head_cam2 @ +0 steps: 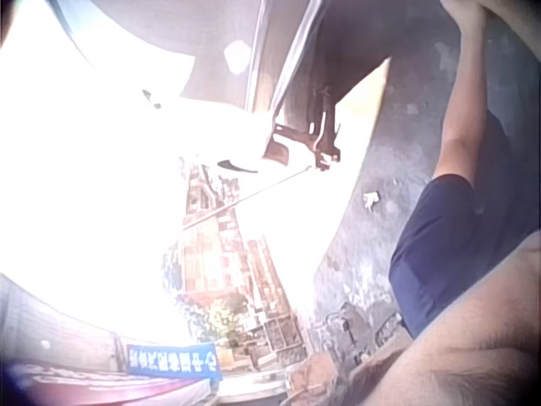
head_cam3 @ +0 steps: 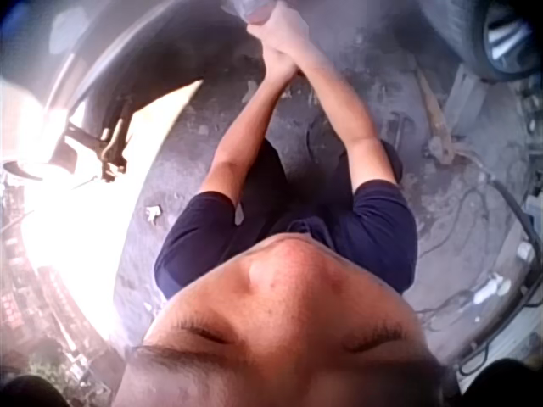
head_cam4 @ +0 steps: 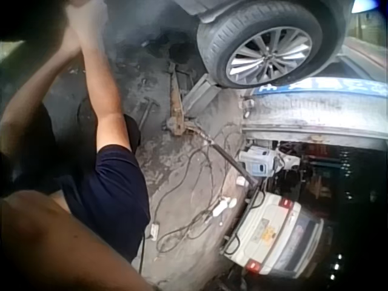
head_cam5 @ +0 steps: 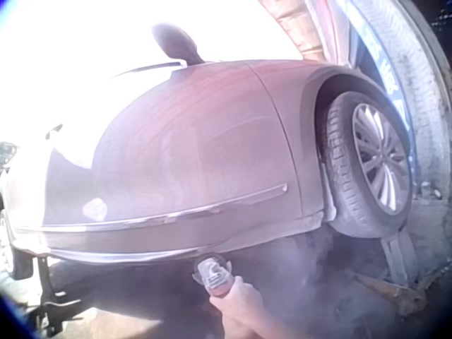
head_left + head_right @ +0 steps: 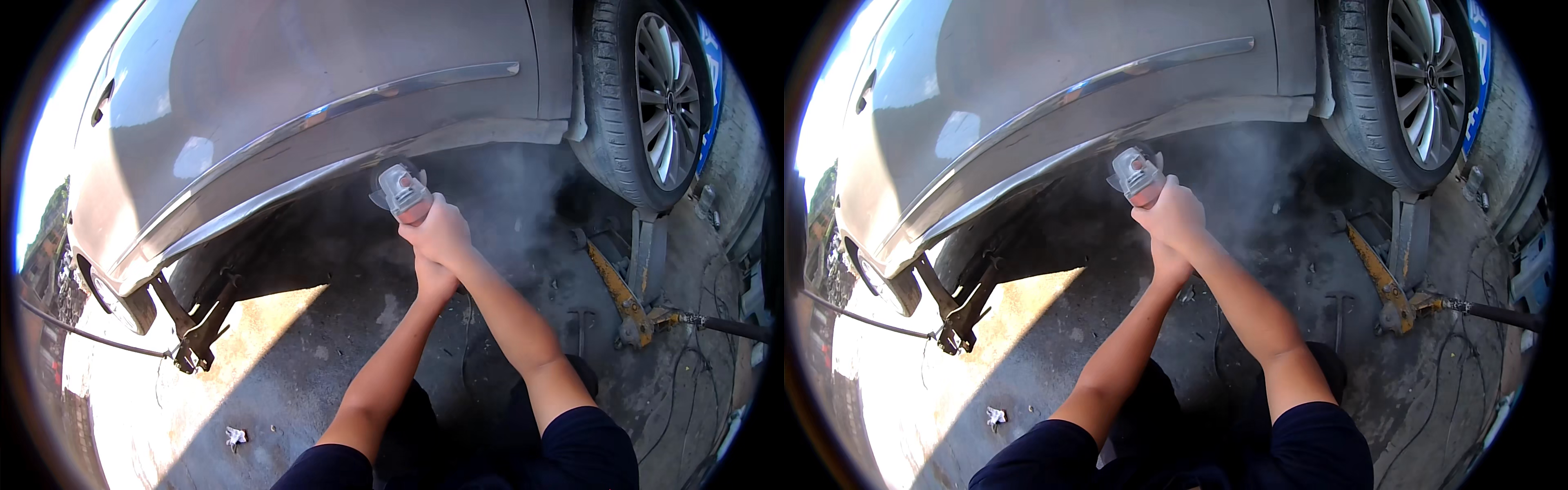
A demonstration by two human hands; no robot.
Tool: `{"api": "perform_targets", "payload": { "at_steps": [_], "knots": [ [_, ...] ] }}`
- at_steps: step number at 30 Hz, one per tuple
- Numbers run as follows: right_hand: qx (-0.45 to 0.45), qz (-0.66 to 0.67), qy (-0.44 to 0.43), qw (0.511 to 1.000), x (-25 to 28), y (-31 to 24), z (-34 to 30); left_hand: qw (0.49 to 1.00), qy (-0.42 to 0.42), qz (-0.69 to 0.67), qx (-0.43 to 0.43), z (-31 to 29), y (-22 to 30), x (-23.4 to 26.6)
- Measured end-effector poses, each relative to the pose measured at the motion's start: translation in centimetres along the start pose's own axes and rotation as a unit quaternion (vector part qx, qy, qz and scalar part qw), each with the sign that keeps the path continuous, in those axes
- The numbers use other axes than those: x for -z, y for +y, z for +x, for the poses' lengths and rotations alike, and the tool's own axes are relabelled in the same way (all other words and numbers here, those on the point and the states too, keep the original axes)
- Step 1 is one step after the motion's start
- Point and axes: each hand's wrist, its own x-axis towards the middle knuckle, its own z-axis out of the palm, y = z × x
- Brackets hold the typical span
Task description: The person uses an angle grinder to smooth the surface of a car's rear bumper. They hold the tool with both hands and move it along the lower edge of the bumper, generating dust.
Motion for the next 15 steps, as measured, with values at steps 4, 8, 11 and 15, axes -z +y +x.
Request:
{"api": "perform_targets", "payload": {
  "at_steps": [4, 8, 11, 15],
  "knots": [
    [-0.006, 0.008, -0.005, 1.000, 0.3, 0.1, -0.1, 1.000, -0.003, -0.022, -0.009, 0.0, 0.3, -0.1],
    [-0.014, 0.011, -0.001, 1.000, 0.6, 0.0, -0.1, 0.998, -0.023, -0.055, -0.030, 0.2, 0.3, -0.1],
    [-0.005, 0.020, -0.007, 1.000, 0.5, -0.1, -0.1, 0.998, 0.009, -0.052, -0.044, 0.3, -1.1, -0.2],
    [0.009, 0.011, -0.023, 1.000, 0.2, -0.1, 0.3, 0.997, 0.025, -0.049, -0.061, 0.3, -0.9, -0.3]
  ]
}}
